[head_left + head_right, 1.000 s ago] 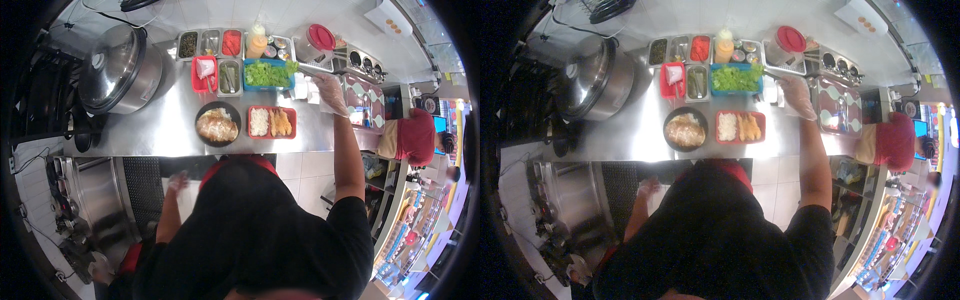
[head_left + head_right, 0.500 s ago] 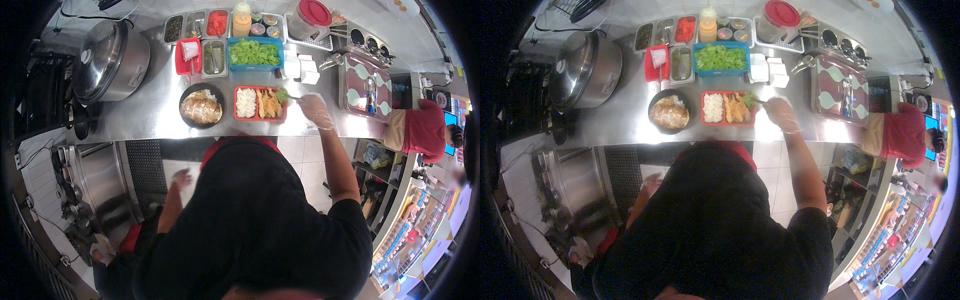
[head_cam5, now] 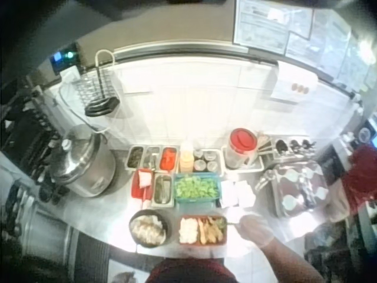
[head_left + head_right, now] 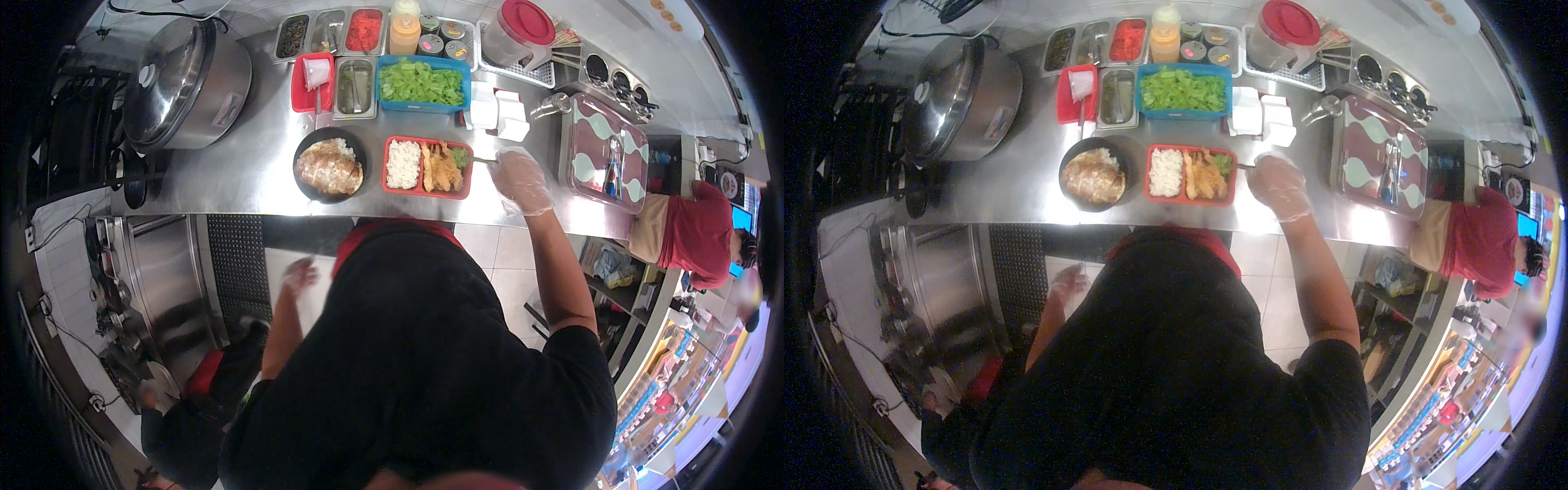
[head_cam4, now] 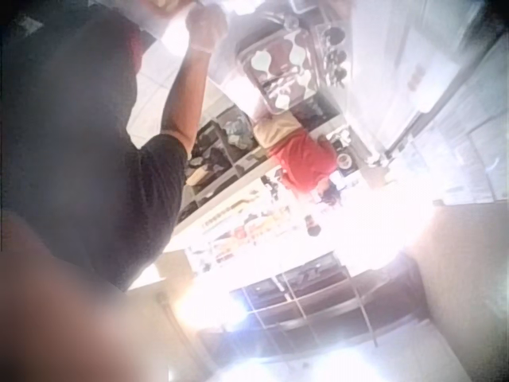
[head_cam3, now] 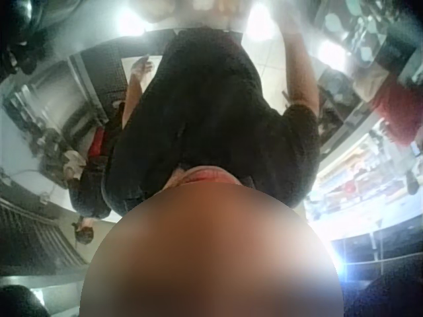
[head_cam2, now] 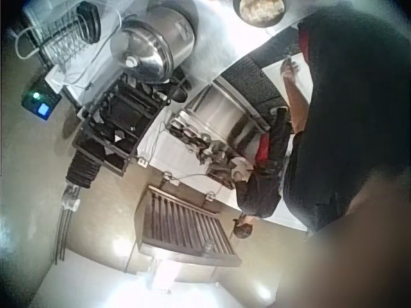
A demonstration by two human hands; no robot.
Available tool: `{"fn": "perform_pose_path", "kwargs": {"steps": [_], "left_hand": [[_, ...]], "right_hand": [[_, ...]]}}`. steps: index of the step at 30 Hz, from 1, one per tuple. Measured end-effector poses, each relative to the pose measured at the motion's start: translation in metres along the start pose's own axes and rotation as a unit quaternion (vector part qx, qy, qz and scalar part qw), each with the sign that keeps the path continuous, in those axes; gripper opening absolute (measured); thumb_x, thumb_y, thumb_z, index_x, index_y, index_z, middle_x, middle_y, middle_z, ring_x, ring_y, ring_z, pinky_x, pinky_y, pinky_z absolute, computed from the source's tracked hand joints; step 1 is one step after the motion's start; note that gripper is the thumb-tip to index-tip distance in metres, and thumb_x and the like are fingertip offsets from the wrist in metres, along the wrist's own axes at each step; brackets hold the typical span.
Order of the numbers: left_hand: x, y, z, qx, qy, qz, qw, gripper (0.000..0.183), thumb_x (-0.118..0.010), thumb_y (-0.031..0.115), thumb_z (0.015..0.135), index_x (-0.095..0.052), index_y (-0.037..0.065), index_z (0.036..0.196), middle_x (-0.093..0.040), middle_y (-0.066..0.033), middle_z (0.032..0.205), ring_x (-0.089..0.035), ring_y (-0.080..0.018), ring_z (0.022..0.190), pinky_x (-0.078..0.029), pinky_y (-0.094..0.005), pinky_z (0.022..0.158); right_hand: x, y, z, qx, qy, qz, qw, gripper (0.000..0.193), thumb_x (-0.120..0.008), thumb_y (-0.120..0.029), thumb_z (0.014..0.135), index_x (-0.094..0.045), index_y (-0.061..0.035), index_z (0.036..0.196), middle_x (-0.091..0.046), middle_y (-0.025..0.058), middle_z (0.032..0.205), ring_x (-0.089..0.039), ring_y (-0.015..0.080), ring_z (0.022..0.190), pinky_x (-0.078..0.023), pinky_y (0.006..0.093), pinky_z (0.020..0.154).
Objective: The person assembles a meal by placing rice and fried items into a red bento box, then scoops rice into a black bowl and adds a cooked item from a pan. They add shredded vegetables and a sauce to both containers and hand the bowl to a coworker.
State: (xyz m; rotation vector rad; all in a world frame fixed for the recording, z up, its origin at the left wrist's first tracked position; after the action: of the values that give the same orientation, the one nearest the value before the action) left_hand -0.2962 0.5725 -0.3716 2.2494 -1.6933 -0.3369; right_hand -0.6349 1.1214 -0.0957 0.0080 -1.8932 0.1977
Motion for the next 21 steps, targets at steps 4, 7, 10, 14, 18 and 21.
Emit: {"fn": "perform_pose_path", "kwargs": {"steps": [4,7,10,14,18,21], "left_hand": [[0.013,-0.027,0.007,0.073,0.029,-0.022,0.997,0.05,-0.082,0.039,0.089,-0.062,0.009,0.125,-0.065,-0.0092,0.094,-0.066,-0.0258,0.079,-0.057,-0.0422,0.07],[0.017,-0.043,0.006,0.092,0.031,-0.061,0.993,0.051,-0.082,0.038,0.088,-0.063,0.01,0.127,-0.064,-0.0095,0.093,-0.065,-0.0284,0.078,-0.056,-0.0453,0.073],[0.019,-0.047,0.003,0.073,0.024,-0.08,0.994,0.051,-0.081,0.037,0.089,-0.062,0.01,0.128,-0.063,-0.0095,0.094,-0.065,-0.0284,0.08,-0.056,-0.0461,0.074],[0.015,-0.036,-0.004,0.011,-0.019,-0.105,0.994,0.052,-0.081,0.039,0.089,-0.061,0.01,0.127,-0.063,-0.0103,0.099,-0.066,-0.0286,0.086,-0.056,-0.0459,0.078],[0.011,-0.029,-0.006,0.006,-0.04,-0.1,0.994,0.048,-0.081,0.038,0.089,-0.064,0.01,0.123,-0.065,-0.0111,0.103,-0.067,-0.0288,0.089,-0.057,-0.0456,0.08],[0.016,-0.035,-0.001,0.029,-0.006,-0.086,0.996,0.047,-0.08,0.038,0.09,-0.065,0.009,0.124,-0.066,-0.0123,0.105,-0.067,-0.0288,0.09,-0.058,-0.0457,0.08]], "right_hand": [[-0.011,-0.003,0.014,-0.013,-0.011,0.018,1.0,0.029,-0.057,-0.031,0.094,-0.071,-0.0056,0.1,-0.071,0.0203,0.106,-0.068,0.0395,0.104,-0.054,0.0504,0.09],[-0.03,-0.003,0.028,-0.029,-0.03,0.037,0.998,0.031,-0.057,-0.032,0.095,-0.07,-0.0049,0.102,-0.071,0.0219,0.107,-0.067,0.0406,0.106,-0.054,0.0508,0.091],[-0.044,0.002,0.031,-0.048,-0.046,0.044,0.997,0.033,-0.058,-0.034,0.095,-0.07,-0.0038,0.103,-0.071,0.0223,0.107,-0.066,0.041,0.107,-0.053,0.0515,0.091],[-0.028,0.009,0.018,-0.033,-0.042,-0.008,0.999,0.034,-0.061,-0.035,0.094,-0.071,-0.0028,0.099,-0.071,0.0226,0.106,-0.066,0.0408,0.107,-0.053,0.0521,0.091],[0.024,-0.007,0.012,0.057,0.025,-0.009,0.998,0.032,-0.062,-0.031,0.094,-0.073,-0.0007,0.091,-0.071,0.0229,0.094,-0.067,0.0424,0.092,-0.052,0.0516,0.085],[0.063,-0.016,0.022,0.082,0.047,0.03,0.995,0.03,-0.064,-0.028,0.09,-0.073,-0.0003,0.097,-0.072,0.0222,0.096,-0.067,0.0417,0.097,-0.051,0.0498,0.089]]}}
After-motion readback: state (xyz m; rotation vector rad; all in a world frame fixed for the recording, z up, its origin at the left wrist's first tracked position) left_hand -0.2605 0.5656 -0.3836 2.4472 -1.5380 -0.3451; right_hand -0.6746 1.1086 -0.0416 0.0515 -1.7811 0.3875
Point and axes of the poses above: each hand's wrist, its own z-axis towards the middle knuckle, its own x-axis out of the back of the hand, y = z × x, the point moved 7 cm from there along z, towards the middle knuckle
